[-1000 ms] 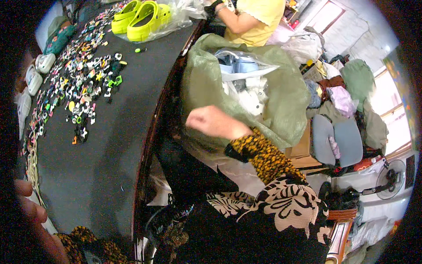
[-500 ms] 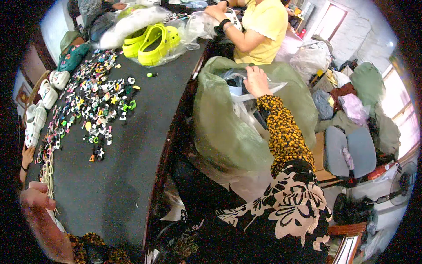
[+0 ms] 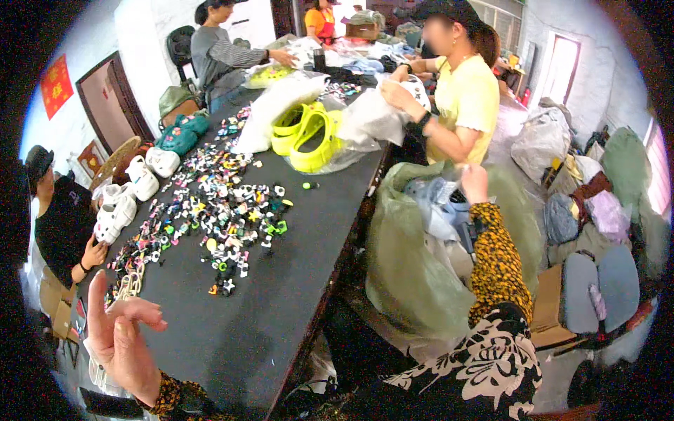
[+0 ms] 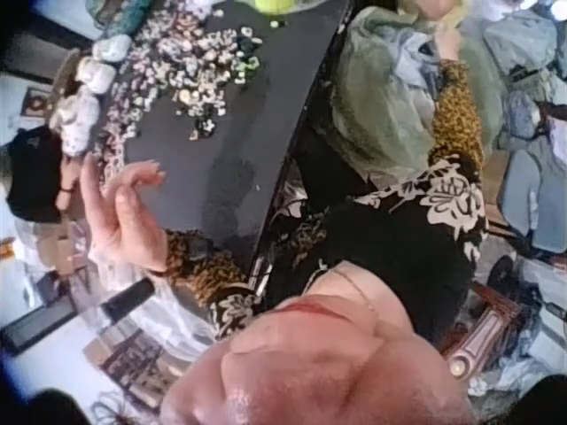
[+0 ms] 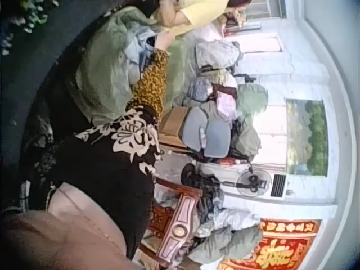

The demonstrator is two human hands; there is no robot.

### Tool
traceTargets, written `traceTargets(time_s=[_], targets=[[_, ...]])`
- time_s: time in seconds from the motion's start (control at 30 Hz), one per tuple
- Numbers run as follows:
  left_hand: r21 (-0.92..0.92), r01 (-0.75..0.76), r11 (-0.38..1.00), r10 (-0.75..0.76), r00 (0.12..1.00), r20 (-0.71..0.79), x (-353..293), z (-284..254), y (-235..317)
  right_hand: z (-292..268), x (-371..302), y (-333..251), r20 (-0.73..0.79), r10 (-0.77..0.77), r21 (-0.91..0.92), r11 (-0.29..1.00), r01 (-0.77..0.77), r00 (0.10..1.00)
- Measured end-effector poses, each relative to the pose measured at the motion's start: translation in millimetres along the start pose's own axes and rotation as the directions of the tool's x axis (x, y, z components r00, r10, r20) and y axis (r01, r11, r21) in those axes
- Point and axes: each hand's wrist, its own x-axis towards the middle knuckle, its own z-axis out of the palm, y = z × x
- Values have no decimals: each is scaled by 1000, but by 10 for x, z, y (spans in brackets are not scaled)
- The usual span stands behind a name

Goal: The recorder is decorating clog-style shoes by inserting charms into the holes.

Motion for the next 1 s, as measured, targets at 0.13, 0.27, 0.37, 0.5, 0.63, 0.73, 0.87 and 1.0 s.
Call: traceTargets(time_s=[0.13, 0.27, 0.37, 0.5, 0.63, 0.73, 0.87, 1.0], targets=[[-68, 14, 998, -12, 999, 33, 46, -95, -45, -335, 220, 64, -119, -37, 41, 998, 42, 992], [-72, 33, 997, -30, 999, 42, 47, -182, -78, -730, 348, -277, -43, 59, 237, 970, -47, 997], [-92, 51, 994, -48, 999, 24, 75, -126, -122, -1009, 367, -377, -39, 7, 329, 944, 6, 999], [-146, 36, 989, -36, 999, 4, 76, -201, -95, -1145, 477, -130, 1, -15, 248, 969, 15, 1000], [-166, 53, 985, -44, 997, 56, 89, -223, -45, -979, 437, 40, -91, -23, 190, 981, 40, 996], [-175, 63, 983, -58, 998, 33, 78, -265, 13, -867, 291, -92, -323, -173, 45, 979, 197, 931], [-191, 55, 980, -53, 998, 15, 115, -252, -50, -877, -90, 87, 273, -210, 37, 977, 208, 939], [-203, 92, 975, -97, 995, -14, 125, -329, -61, -1073, -471, -412, 805, -162, -4, 961, 278, 570]])
